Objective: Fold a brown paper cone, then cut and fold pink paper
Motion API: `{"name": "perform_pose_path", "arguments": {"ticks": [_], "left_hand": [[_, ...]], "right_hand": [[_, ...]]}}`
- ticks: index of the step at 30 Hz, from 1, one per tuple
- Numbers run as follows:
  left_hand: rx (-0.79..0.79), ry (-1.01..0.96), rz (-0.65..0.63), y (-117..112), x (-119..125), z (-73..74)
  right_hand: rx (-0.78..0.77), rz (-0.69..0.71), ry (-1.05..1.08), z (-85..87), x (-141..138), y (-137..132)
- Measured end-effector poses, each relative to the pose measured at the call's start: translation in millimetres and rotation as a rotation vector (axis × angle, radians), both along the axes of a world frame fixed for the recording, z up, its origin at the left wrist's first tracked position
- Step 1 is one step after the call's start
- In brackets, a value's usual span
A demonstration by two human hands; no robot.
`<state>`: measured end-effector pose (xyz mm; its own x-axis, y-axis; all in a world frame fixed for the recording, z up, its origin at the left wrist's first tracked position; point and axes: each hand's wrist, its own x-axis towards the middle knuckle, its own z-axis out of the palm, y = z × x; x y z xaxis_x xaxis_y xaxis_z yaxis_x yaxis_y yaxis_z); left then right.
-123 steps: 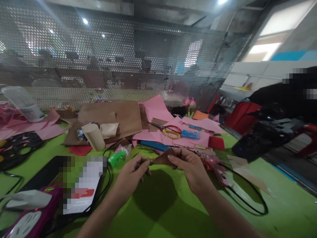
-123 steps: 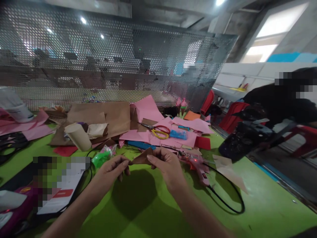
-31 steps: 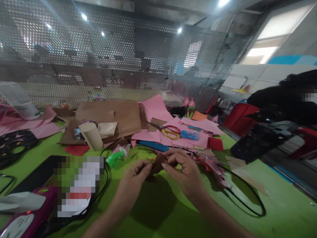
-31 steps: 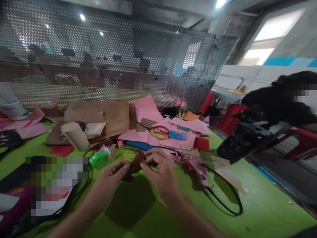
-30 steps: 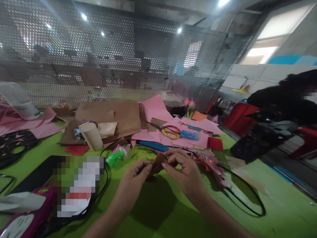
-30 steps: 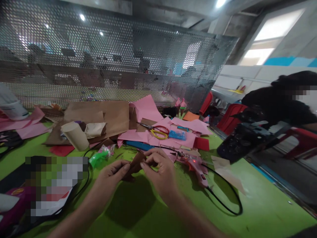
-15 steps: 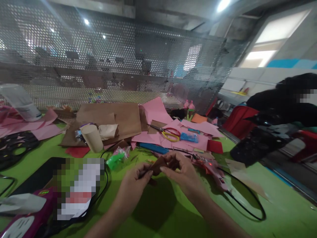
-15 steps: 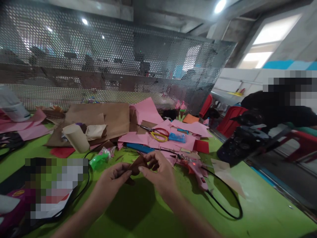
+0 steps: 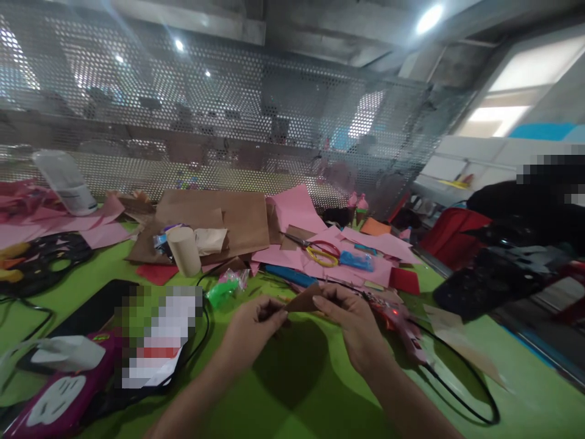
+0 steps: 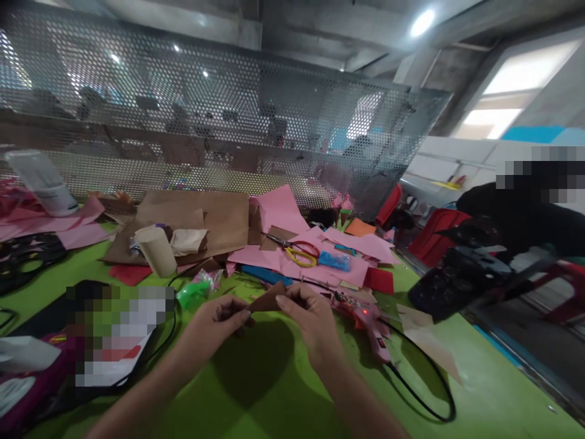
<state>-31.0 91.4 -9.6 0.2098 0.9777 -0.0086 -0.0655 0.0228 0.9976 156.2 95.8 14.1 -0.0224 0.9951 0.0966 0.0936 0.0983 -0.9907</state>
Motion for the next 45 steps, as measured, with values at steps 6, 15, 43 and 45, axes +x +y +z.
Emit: {"name": "perform_pose_path", "arguments": {"ticks": [6,15,43,45], "left_hand": [[0.032,0.018,0.031,-0.2,-1.9,2.8],[-0.049,-0.126,0.022,-0.5,-3.3,7.2],[0.410,0.664,0.147,-42.9,-22.4,0.4],[0.499,0.719,0.127,-47.8,-24.0,-3.7]], "right_hand": [[-0.032,-0.029,0.063,2.2,-1.3,-0.5],[-0.031,-0.001,0.100,3.4,-3.9,-1.1],[-0.010,0.138,-0.456,-6.6,-5.5,1.0],[0.003,0.149,-0.499,-6.7,-6.8,0.4]]}}
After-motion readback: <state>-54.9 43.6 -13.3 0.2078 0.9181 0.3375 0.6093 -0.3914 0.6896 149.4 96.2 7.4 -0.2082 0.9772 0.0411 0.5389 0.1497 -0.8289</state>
